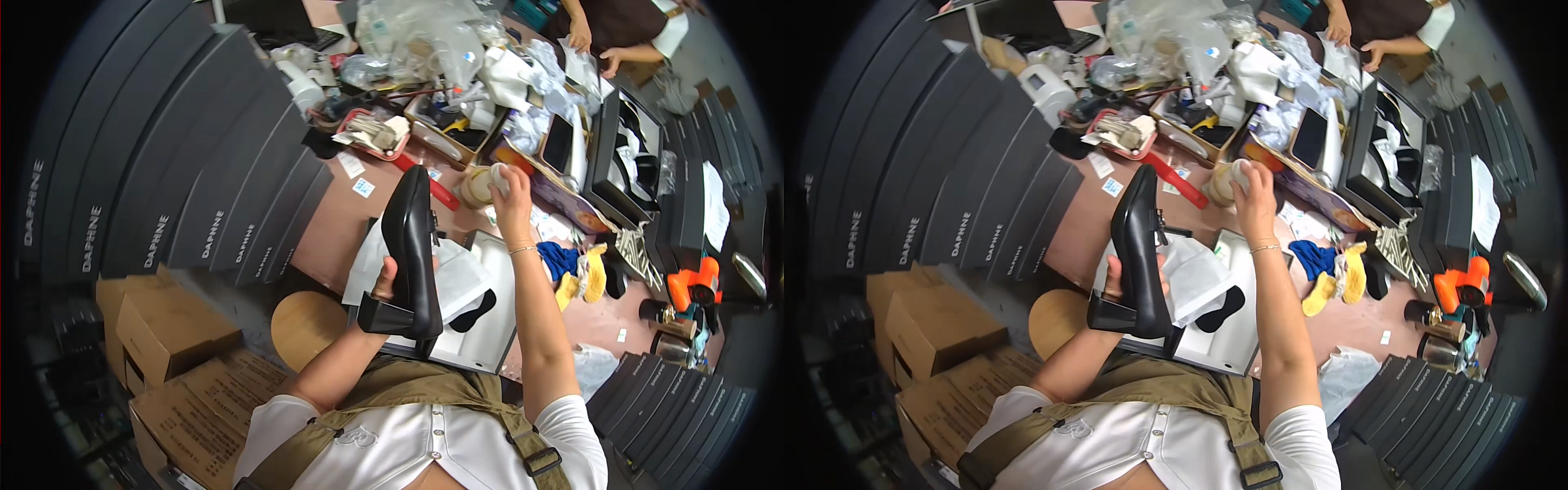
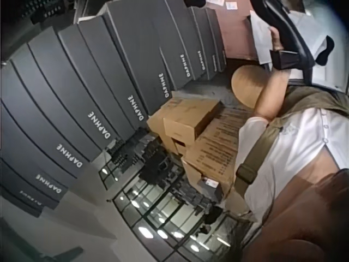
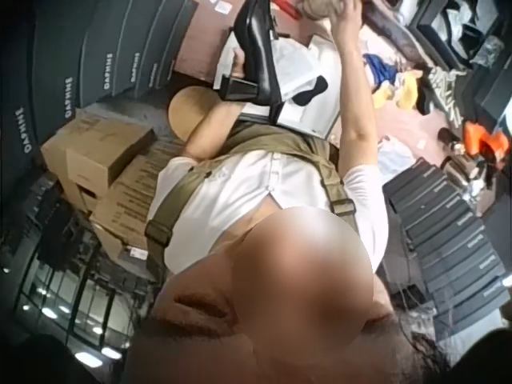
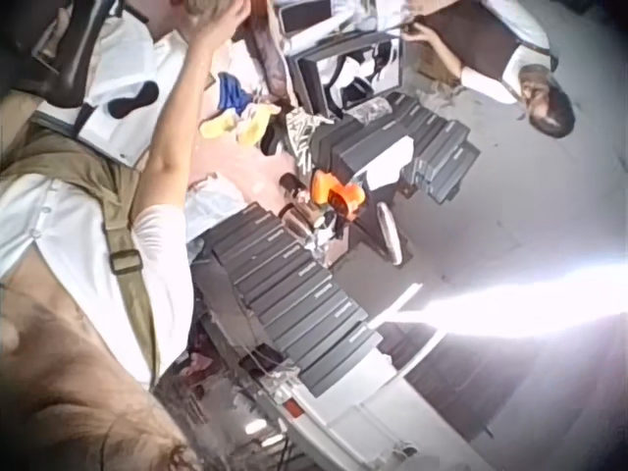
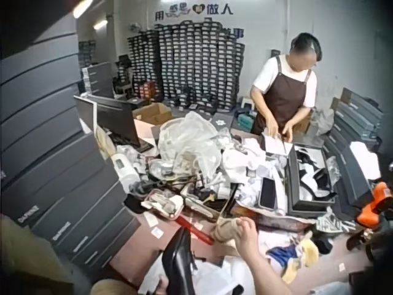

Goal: Inspecting, cleaning, marking the soles, and packing pairs of high-heeled shoes into boxes at a factory workbench.

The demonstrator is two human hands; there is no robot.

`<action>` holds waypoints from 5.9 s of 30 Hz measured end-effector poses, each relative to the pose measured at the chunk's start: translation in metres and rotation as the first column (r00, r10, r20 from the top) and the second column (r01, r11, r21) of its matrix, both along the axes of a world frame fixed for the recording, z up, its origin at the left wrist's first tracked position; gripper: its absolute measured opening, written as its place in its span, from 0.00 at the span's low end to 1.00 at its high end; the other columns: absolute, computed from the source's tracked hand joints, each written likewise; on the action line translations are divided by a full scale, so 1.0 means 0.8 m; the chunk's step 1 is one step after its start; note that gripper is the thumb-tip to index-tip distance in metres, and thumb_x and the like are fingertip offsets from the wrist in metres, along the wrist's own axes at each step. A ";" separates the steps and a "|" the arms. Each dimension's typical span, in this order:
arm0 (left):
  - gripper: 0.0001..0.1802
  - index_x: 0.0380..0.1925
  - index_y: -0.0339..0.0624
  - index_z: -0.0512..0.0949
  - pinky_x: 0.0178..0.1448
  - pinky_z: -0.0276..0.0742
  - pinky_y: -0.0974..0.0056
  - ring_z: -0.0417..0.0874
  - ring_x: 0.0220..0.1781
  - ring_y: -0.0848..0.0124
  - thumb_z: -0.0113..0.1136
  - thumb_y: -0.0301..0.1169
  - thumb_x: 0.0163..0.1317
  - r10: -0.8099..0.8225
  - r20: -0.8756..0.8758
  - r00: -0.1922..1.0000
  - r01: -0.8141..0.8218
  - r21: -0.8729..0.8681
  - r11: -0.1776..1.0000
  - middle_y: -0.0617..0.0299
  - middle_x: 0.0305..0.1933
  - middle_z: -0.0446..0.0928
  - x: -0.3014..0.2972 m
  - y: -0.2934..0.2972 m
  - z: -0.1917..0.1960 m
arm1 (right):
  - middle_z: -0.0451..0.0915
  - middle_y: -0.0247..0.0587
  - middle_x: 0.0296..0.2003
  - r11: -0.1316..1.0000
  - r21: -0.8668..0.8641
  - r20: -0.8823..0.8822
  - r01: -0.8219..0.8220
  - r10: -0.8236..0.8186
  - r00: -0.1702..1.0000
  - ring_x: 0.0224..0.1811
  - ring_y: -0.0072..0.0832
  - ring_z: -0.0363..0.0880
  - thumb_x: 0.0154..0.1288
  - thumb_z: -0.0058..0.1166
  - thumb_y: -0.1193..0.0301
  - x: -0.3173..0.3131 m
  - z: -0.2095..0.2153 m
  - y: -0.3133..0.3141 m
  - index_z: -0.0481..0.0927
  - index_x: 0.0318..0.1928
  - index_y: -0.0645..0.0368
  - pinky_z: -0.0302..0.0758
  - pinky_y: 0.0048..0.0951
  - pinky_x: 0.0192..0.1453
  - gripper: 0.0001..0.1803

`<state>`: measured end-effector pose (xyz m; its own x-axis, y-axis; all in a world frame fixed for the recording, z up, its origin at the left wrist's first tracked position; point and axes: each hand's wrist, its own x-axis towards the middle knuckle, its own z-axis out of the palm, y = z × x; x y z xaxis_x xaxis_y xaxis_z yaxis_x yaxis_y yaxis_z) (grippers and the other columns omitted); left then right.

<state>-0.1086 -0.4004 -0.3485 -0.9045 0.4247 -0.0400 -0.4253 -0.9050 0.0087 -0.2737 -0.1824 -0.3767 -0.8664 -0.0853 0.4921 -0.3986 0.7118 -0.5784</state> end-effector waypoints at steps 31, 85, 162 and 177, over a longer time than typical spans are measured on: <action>0.41 0.55 0.39 0.70 0.44 0.72 0.64 0.70 0.38 0.68 0.61 0.62 0.54 -0.078 -0.067 0.995 0.059 -0.250 0.966 0.61 0.35 0.72 0.063 0.006 0.052 | 0.77 0.35 0.31 0.964 -0.023 -0.098 -0.265 0.261 0.960 0.26 0.29 0.77 0.51 0.62 0.78 0.335 0.210 -0.116 0.82 0.43 0.58 0.74 0.28 0.26 0.15; 0.45 0.59 0.37 0.68 0.72 0.48 0.47 0.66 0.64 0.53 0.73 0.49 0.43 -0.732 -0.488 0.475 -0.824 -0.538 -0.176 0.50 0.56 0.71 0.011 0.036 0.109 | 0.77 0.47 0.50 0.281 -0.900 0.431 0.333 0.688 0.584 0.49 0.33 0.79 0.42 0.68 0.41 0.388 0.130 0.076 0.63 0.63 0.65 0.75 0.34 0.55 0.55; 0.27 0.59 0.36 0.66 0.58 0.74 0.57 0.76 0.55 0.62 0.58 0.33 0.62 0.409 -0.098 0.907 -0.285 -0.858 0.426 0.52 0.57 0.72 0.112 -0.081 0.041 | 0.76 0.61 0.50 0.760 -0.524 0.419 -0.384 0.622 0.661 0.50 0.47 0.78 0.58 0.58 0.68 0.388 0.108 -0.100 0.76 0.53 0.63 0.75 0.36 0.54 0.23; 0.45 0.67 0.42 0.58 0.68 0.63 0.54 0.60 0.68 0.45 0.68 0.32 0.48 -0.867 -0.199 0.457 -0.784 -0.551 -0.287 0.38 0.69 0.53 0.044 0.162 -0.080 | 0.73 0.41 0.57 -0.383 -0.871 0.323 0.306 0.022 0.946 0.59 0.36 0.73 0.68 0.45 0.50 0.520 0.056 0.113 0.64 0.64 0.57 0.71 0.42 0.63 0.32</action>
<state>-0.0732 -0.2709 -0.4125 -0.7632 0.6458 -0.0220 0.5183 0.6322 0.5760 0.1421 -0.0921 -0.3316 -0.7945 0.4678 -0.3872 -0.2192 -0.8156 -0.5355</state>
